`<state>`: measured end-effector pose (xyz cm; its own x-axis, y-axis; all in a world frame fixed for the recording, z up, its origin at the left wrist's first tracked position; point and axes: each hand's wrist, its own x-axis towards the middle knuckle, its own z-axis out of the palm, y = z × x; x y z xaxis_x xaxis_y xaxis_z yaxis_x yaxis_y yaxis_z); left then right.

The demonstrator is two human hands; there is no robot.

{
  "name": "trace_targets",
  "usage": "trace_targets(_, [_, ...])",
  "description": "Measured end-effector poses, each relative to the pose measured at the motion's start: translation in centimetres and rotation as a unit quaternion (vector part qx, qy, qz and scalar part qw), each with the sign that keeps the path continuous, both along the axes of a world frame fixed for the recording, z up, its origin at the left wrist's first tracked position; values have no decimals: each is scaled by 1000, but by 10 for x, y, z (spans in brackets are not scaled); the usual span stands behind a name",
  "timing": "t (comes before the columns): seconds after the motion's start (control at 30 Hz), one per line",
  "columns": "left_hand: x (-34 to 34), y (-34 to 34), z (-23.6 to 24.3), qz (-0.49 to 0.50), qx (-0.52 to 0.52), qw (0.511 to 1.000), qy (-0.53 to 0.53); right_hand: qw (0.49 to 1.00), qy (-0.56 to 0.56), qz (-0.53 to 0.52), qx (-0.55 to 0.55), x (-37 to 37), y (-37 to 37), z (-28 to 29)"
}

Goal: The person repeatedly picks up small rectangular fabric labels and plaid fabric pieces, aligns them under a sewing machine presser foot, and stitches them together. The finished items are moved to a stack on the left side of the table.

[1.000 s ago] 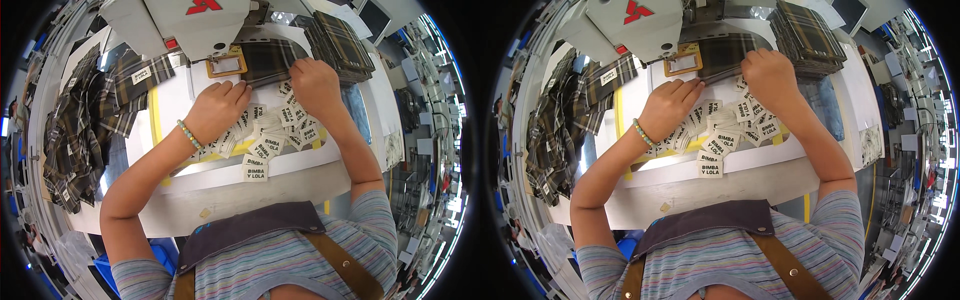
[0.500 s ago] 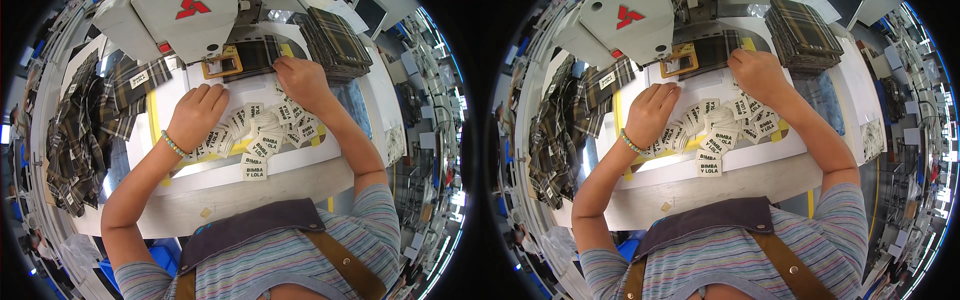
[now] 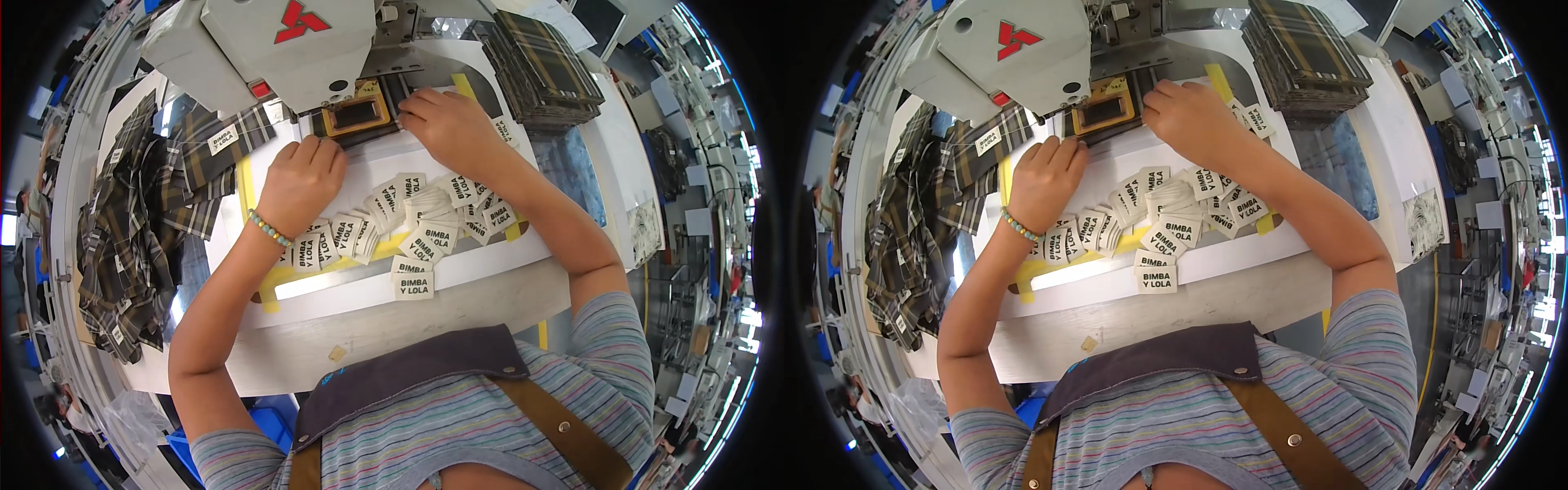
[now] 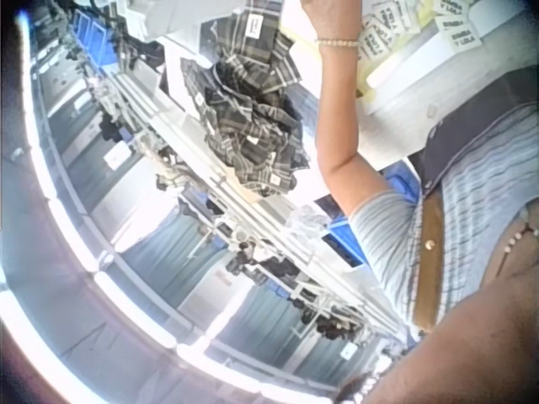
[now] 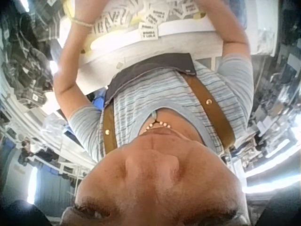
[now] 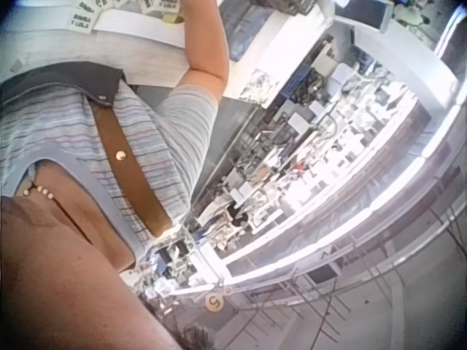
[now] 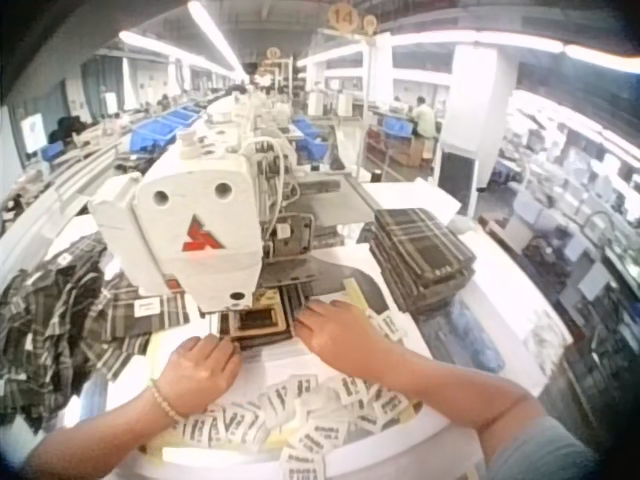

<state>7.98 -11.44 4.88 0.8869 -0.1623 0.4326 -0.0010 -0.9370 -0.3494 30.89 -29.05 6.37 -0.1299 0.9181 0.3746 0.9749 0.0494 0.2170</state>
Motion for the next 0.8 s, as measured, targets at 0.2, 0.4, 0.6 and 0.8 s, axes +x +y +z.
trace_targets(0.2, [-27, 2, -2, 27, -76, 997, 1, 990, 125, -54, -34, 8, -22, 9])
trace_targets(0.4, [-42, -8, 3, 39, -200, 979, 17, 984, 171, -8, -57, 4, -35, 1])
trace_targets(0.6, [-46, -8, -2, 19, -285, 958, 9, 988, 115, -23, -101, 10, -38, 3])
trace_targets(0.8, [-58, 9, 0, 12, -293, 956, -20, 981, 178, 16, -78, 8, -33, -2])
